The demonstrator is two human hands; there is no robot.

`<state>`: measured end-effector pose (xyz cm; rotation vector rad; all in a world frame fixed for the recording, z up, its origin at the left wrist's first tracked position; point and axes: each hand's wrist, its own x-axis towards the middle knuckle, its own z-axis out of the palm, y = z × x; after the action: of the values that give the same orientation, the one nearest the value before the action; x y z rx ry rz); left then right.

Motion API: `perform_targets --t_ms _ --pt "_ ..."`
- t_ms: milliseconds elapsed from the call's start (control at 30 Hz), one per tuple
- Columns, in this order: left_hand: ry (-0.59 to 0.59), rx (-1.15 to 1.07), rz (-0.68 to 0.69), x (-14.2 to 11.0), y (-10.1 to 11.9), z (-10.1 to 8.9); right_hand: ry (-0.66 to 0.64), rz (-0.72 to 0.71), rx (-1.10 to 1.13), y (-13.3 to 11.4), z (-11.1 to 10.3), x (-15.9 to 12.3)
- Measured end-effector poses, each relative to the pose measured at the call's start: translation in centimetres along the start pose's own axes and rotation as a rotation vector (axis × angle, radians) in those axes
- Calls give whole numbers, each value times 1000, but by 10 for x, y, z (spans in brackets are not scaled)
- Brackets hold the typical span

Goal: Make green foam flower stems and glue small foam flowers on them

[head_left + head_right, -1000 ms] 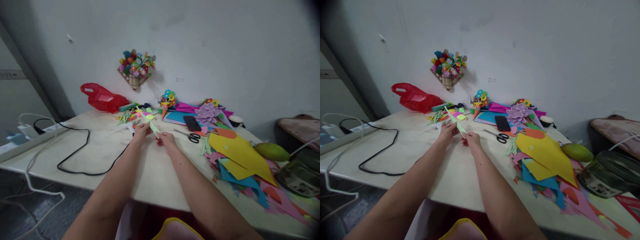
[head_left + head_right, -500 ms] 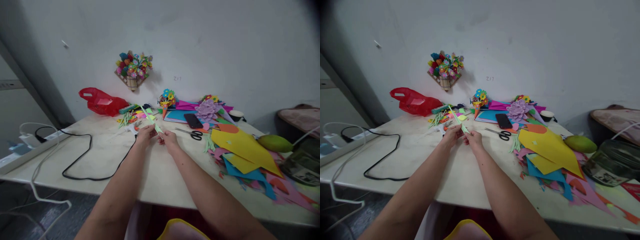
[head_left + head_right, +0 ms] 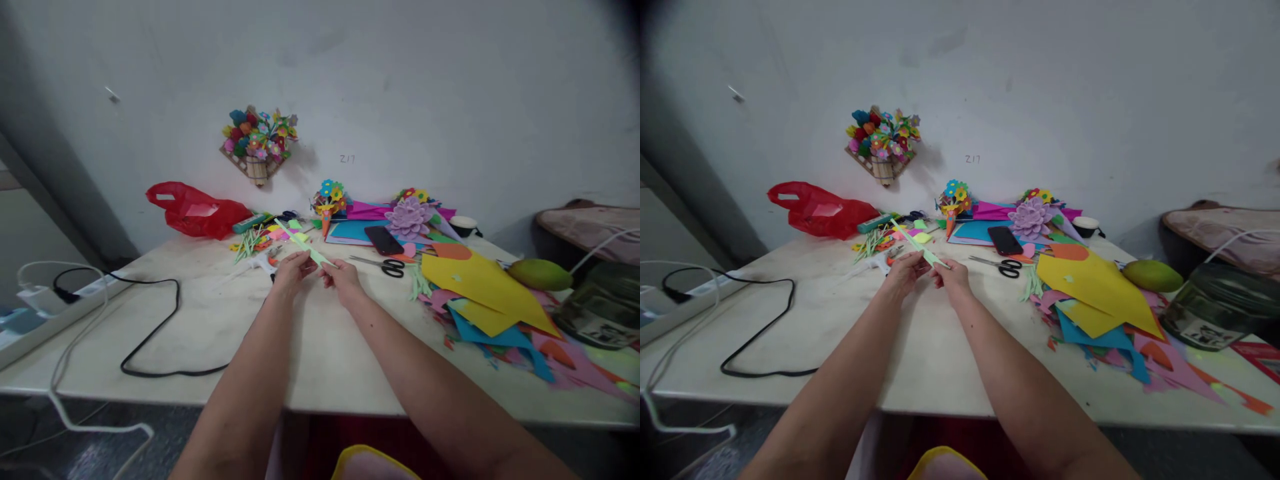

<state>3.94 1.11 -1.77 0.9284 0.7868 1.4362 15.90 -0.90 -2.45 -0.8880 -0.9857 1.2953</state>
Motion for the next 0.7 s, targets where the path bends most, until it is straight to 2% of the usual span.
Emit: perform_targets --t_ms 133,400,700 --pt "-33 0 24 -3 4 0 0 -5 57 -3 -3 0" --pt "-239 -1 36 -5 4 -1 -50 -19 25 -7 -8 2" --pt "-257 -52 48 -6 5 1 -110 36 110 -12 -7 -2"
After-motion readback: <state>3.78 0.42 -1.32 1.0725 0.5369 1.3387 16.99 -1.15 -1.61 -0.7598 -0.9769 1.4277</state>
